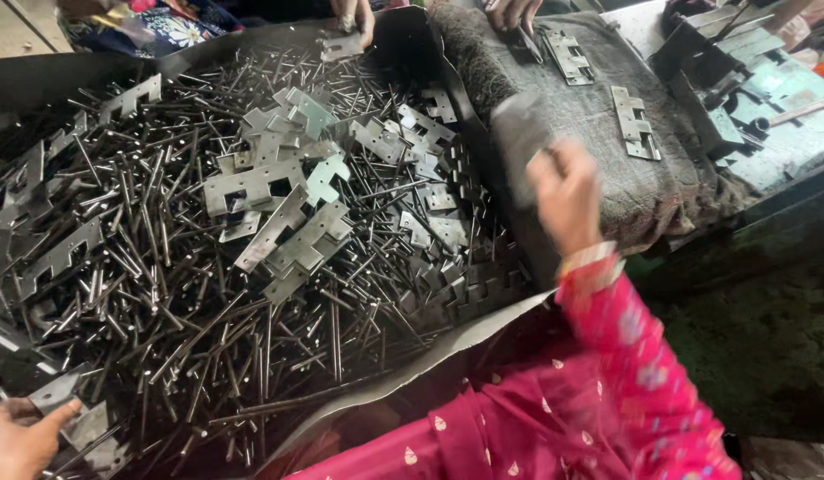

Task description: The person sits on the floor and assembles small metal brackets by inserting pins into them. They pick up brackets and pins from a large pile, insert the pins, and place the assembled units onto a nearby surface.

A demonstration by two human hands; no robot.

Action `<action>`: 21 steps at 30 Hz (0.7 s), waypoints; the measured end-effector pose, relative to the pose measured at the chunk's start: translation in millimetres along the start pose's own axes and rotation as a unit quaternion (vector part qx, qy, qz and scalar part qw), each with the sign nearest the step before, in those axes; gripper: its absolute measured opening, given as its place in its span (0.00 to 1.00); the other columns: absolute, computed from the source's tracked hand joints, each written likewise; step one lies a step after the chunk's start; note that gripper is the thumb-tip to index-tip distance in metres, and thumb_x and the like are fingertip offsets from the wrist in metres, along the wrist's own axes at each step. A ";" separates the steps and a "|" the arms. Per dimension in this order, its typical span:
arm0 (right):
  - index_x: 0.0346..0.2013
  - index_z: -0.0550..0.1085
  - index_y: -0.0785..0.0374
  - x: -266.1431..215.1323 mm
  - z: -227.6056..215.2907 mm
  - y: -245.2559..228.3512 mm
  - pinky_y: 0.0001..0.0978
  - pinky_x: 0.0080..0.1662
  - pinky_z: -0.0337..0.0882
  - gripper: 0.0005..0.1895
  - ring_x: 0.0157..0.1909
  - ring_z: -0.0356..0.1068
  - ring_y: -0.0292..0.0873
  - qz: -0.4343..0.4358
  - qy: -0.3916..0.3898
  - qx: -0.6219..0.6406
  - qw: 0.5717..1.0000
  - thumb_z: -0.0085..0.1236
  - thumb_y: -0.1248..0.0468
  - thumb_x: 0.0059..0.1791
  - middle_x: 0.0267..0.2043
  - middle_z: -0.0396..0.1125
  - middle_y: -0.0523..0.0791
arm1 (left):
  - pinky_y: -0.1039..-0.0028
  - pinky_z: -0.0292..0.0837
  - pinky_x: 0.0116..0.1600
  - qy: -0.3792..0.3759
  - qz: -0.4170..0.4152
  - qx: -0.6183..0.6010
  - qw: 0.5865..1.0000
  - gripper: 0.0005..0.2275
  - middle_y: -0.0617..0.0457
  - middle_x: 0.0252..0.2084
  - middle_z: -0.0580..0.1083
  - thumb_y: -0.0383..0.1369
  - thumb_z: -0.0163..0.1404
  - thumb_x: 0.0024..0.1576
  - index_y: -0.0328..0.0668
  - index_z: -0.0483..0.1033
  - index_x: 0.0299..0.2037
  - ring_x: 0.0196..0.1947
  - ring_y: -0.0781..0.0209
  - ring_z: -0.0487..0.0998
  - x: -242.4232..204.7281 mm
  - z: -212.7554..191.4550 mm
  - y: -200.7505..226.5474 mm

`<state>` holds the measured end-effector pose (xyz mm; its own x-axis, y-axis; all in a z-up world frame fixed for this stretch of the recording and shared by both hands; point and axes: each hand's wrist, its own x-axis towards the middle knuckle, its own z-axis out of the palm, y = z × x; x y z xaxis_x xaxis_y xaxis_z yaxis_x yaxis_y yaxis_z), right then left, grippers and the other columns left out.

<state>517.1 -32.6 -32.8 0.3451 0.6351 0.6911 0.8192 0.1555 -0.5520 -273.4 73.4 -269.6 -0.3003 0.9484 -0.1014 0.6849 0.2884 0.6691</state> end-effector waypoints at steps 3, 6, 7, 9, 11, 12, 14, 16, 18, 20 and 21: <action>0.46 0.78 0.62 72.0 -6.9 82.1 0.52 0.46 0.67 0.13 0.39 0.75 0.50 0.111 0.049 -0.179 0.976 0.59 0.61 0.49 0.39 0.75 0.48 | 0.56 0.72 0.28 -0.044 -0.068 0.012 0.997 0.18 0.31 0.27 0.80 0.32 0.68 0.54 0.19 0.81 0.45 0.21 0.45 0.77 -2.8 -4.5 1.2; 0.52 0.78 0.52 107.1 -23.9 147.9 0.63 0.58 0.62 0.18 0.52 0.71 0.55 0.240 -0.005 -0.248 0.938 0.60 0.53 0.48 0.46 0.74 0.50 | 0.64 0.72 0.29 -0.039 -0.024 -0.071 0.996 0.15 0.36 0.28 0.79 0.31 0.66 0.57 0.19 0.80 0.42 0.25 0.54 0.77 -9.3 -2.5 0.6; 0.49 0.79 0.52 110.5 -28.0 161.1 0.67 0.57 0.59 0.19 0.55 0.67 0.58 0.248 -0.020 -0.304 0.920 0.62 0.52 0.46 0.49 0.72 0.50 | 0.69 0.73 0.33 -0.016 0.025 -0.089 0.996 0.13 0.41 0.31 0.79 0.30 0.64 0.57 0.22 0.80 0.43 0.28 0.60 0.78 -11.0 -2.4 1.0; 0.44 0.79 0.54 110.6 -31.2 171.0 0.75 0.56 0.53 0.21 0.61 0.60 0.63 0.261 -0.052 -0.413 0.871 0.66 0.51 0.41 0.53 0.69 0.52 | 0.70 0.73 0.34 0.004 0.045 -0.095 0.994 0.11 0.45 0.31 0.79 0.29 0.63 0.59 0.25 0.80 0.44 0.30 0.62 0.78 -14.1 -0.6 5.4; 0.45 0.79 0.60 94.0 -29.5 159.0 0.74 0.56 0.55 0.22 0.56 0.63 0.62 0.104 0.005 -0.450 0.887 0.68 0.50 0.43 0.49 0.70 0.55 | 0.62 0.71 0.30 0.001 -0.017 -0.071 0.997 0.10 0.42 0.29 0.78 0.28 0.62 0.61 0.27 0.80 0.46 0.26 0.55 0.77 -22.8 -6.0 11.0; 0.45 0.79 0.62 82.0 -25.5 146.1 0.74 0.56 0.56 0.23 0.54 0.64 0.62 0.025 0.033 -0.462 0.886 0.68 0.49 0.44 0.47 0.70 0.56 | 0.63 0.70 0.30 0.015 0.034 -0.079 0.996 0.09 0.42 0.29 0.78 0.29 0.61 0.63 0.27 0.79 0.44 0.26 0.57 0.76 -29.3 -10.5 17.7; 0.49 0.77 0.64 55.3 -13.5 112.5 0.60 0.62 0.59 0.19 0.57 0.66 0.56 -0.091 0.001 -0.383 0.919 0.65 0.54 0.50 0.49 0.70 0.53 | 0.67 0.67 0.31 0.041 0.134 -0.094 0.986 0.09 0.43 0.29 0.77 0.29 0.59 0.68 0.26 0.77 0.42 0.25 0.61 0.73 -48.6 -21.7 40.2; 0.46 0.77 0.63 24.6 0.0 77.4 0.51 0.61 0.63 0.13 0.54 0.67 0.54 -0.138 -0.066 -0.285 0.946 0.63 0.57 0.54 0.47 0.70 0.50 | 0.73 0.70 0.37 0.055 0.120 -0.182 0.974 0.09 0.52 0.40 0.77 0.34 0.53 0.69 0.33 0.77 0.49 0.34 0.68 0.75 -62.0 -35.2 79.9; 0.36 0.78 0.59 -6.3 28.1 44.4 0.52 0.51 0.64 0.10 0.46 0.68 0.55 -0.124 -0.169 -0.257 0.943 0.64 0.56 0.51 0.39 0.71 0.48 | 0.76 0.71 0.43 0.069 0.120 -0.243 0.960 0.11 0.55 0.45 0.77 0.36 0.49 0.71 0.36 0.77 0.52 0.40 0.71 0.76 -85.4 -49.9 121.3; 0.34 0.78 0.58 -24.9 51.5 25.6 0.54 0.44 0.65 0.12 0.44 0.69 0.56 -0.126 -0.248 -0.237 0.931 0.64 0.53 0.46 0.36 0.71 0.48 | 0.74 0.69 0.46 0.083 0.143 -0.279 0.946 0.11 0.53 0.44 0.76 0.37 0.48 0.73 0.35 0.77 0.51 0.42 0.68 0.77 -107.1 -62.0 160.0; 0.37 0.78 0.57 -34.2 66.9 21.2 0.53 0.44 0.66 0.14 0.45 0.68 0.57 -0.131 -0.278 -0.191 0.932 0.64 0.51 0.45 0.38 0.71 0.48 | 0.74 0.70 0.46 0.062 0.132 -0.381 0.913 0.10 0.53 0.44 0.76 0.36 0.49 0.72 0.36 0.77 0.50 0.41 0.67 0.77 -117.0 -63.8 175.5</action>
<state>492.0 -0.4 -99.4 -0.0933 0.9240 0.3708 0.9819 0.1469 -0.1191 -160.4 4.7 -93.3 -0.2960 0.9361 0.1899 0.0980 -0.1680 0.9809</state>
